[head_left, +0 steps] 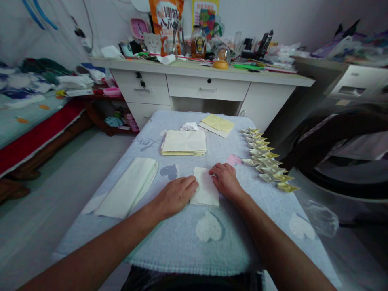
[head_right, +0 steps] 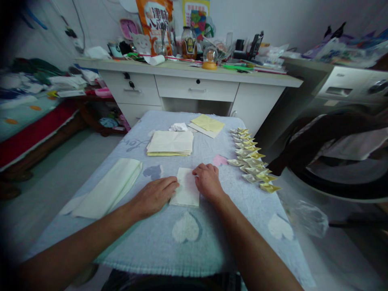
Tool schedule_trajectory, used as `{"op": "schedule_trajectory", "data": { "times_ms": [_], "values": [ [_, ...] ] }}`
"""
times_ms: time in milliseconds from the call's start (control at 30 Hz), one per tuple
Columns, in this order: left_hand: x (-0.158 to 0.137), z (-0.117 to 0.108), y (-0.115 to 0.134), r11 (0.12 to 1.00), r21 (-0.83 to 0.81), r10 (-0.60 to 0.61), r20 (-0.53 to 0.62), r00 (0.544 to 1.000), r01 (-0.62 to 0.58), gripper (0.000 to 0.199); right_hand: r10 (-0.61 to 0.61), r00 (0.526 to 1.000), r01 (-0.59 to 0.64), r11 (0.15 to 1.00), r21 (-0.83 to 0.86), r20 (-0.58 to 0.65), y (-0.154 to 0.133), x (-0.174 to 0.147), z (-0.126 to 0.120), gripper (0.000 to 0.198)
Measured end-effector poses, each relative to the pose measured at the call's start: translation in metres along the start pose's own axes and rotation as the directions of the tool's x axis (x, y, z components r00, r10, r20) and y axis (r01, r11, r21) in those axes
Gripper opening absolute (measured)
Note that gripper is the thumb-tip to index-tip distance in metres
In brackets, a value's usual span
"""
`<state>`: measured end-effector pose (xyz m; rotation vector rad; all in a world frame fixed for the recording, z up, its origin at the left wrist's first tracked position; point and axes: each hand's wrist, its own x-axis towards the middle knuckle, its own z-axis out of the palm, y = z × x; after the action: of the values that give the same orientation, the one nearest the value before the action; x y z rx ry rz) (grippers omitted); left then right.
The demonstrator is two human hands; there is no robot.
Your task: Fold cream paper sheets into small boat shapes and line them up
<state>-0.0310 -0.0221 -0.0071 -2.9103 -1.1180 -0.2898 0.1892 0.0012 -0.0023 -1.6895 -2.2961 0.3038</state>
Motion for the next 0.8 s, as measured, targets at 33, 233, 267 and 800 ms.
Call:
{"op": "schedule_trajectory", "data": {
  "times_ms": [33,233,267,800],
  "values": [
    [0.004,0.001,-0.001,1.000,0.004,-0.029,0.000,1.000,0.029,0.019,0.000,1.000,0.000,1.000,0.001,-0.001,0.000,0.000,0.000,0.023],
    [0.020,0.014,-0.007,0.980,-0.113,-0.171,-0.083,0.982,0.162,0.014,-0.009,1.000,0.009,1.000,0.013,-0.003,0.001,-0.001,0.000,0.022],
    [0.021,0.016,-0.007,0.979,-0.134,-0.168,-0.095,0.981,0.155,0.012,-0.008,1.000,0.008,1.000,0.012,-0.003,0.001,-0.001,0.000,0.022],
    [0.019,0.011,-0.003,0.972,-0.101,-0.224,-0.108,0.969,0.214,0.039,0.000,1.000,0.000,1.000,0.005,0.005,-0.001,-0.001,-0.001,0.023]
  ]
}}
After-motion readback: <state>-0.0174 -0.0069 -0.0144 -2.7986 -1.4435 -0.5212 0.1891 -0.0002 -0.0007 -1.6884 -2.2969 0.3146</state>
